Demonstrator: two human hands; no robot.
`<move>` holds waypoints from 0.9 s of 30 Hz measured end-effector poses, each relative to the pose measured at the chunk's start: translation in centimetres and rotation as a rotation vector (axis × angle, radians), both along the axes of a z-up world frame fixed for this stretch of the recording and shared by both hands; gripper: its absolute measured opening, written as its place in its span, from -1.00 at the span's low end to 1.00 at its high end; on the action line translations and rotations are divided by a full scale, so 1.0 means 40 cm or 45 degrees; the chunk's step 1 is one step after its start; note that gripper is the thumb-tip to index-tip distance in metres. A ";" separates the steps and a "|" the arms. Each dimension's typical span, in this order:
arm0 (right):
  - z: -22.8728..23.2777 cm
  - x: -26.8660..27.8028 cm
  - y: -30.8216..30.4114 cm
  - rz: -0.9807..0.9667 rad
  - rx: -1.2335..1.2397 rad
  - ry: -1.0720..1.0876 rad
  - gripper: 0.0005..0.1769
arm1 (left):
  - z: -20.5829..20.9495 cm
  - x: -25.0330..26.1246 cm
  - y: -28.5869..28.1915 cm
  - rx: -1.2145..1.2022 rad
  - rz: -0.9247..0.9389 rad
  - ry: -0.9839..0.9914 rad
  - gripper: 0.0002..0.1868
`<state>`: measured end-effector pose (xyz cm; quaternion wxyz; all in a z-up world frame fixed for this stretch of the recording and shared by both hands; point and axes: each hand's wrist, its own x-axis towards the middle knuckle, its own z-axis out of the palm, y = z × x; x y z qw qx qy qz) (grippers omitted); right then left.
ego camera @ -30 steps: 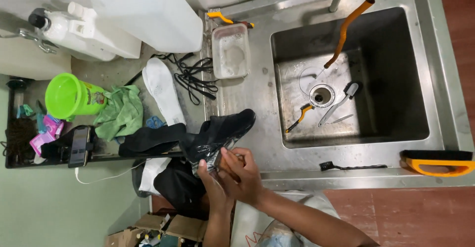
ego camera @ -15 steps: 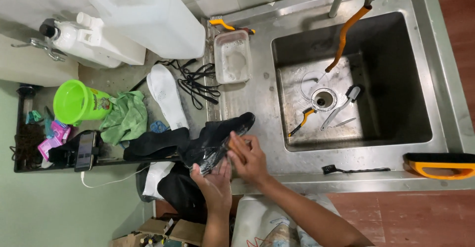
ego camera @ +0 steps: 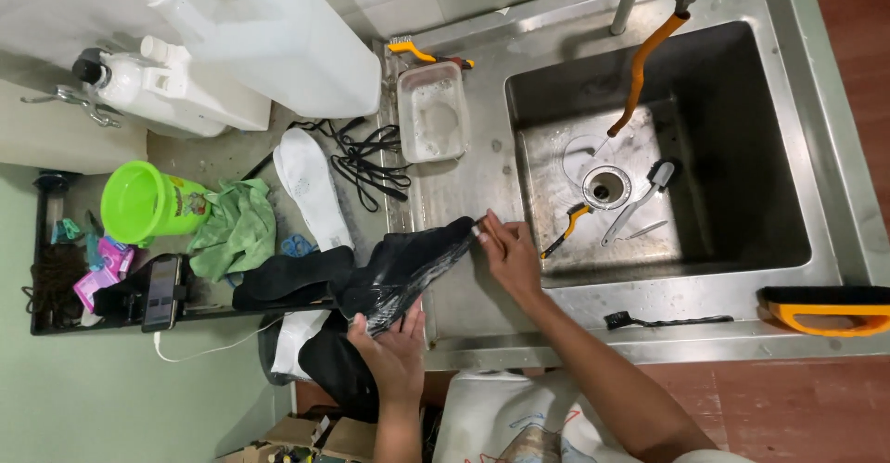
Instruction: The person scrubs a black shoe with a sponge and a brush over a stainless steel sink, rinses it with water, and continues scrubbing. A second person briefly hands over a white shoe near the end.
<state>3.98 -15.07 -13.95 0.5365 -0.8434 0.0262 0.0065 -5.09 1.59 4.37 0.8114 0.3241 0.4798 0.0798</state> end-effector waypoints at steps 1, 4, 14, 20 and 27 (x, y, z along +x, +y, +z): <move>-0.025 0.032 -0.012 -0.071 0.009 0.152 -0.40 | -0.003 -0.003 0.001 0.030 -0.010 -0.026 -0.08; 0.007 0.054 -0.019 -0.043 0.066 0.277 -0.42 | 0.020 0.011 0.002 0.075 -0.041 -0.016 -0.11; 0.010 -0.028 0.009 -0.026 0.014 0.042 -0.42 | -0.031 -0.006 0.029 0.120 -0.086 0.023 -0.05; 0.075 -0.093 0.043 -0.021 0.142 -0.028 -0.34 | -0.056 -0.006 0.012 0.007 0.056 -0.041 -0.05; 0.111 -0.153 0.062 -0.112 0.135 -0.081 -0.35 | -0.104 -0.054 -0.023 0.055 -0.023 0.003 0.00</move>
